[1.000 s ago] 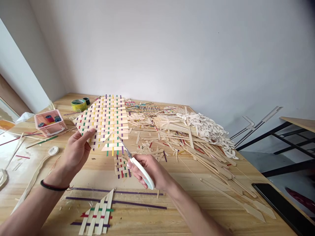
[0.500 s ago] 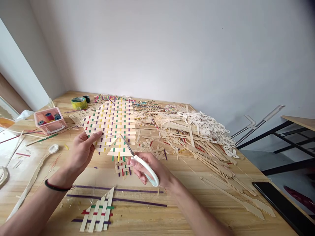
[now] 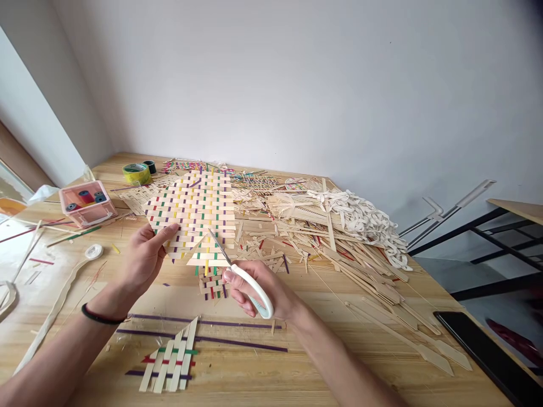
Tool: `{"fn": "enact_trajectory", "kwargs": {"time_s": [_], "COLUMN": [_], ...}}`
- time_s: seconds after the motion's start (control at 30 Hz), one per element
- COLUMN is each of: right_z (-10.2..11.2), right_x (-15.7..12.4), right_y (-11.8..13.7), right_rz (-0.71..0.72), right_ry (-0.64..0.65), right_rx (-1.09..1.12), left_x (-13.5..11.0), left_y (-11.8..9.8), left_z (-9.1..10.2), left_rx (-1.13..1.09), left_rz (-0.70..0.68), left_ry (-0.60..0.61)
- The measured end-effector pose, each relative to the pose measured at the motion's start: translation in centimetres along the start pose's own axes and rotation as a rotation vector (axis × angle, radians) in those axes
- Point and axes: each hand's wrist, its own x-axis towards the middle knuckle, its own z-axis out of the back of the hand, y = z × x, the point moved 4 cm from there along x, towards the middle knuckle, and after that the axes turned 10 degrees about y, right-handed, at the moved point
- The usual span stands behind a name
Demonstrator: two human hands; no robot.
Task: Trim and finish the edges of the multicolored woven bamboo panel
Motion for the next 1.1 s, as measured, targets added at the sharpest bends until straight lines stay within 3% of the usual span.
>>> {"fn": "enact_trajectory", "kwargs": {"time_s": [0.23, 0.57, 1.1], "right_z": [-0.7, -0.2, -0.8], "right_x": [0.2, 0.5, 0.6], "right_y": [0.5, -0.2, -0.3], "right_rz": [0.018, 0.059, 0.087], "right_ry": [-0.031, -0.07, -0.103], "right_rx": [-0.011, 0.018, -0.02], "left_x": [0.1, 0.2, -0.5], "left_y": [0.3, 0.1, 0.7], "left_z": [0.3, 0.4, -0.7], "left_rx": [0.006, -0.015, -0.01], "left_rz": [-0.03, -0.041, -0.02], "left_ry": [-0.008, -0.002, 0.082]}}
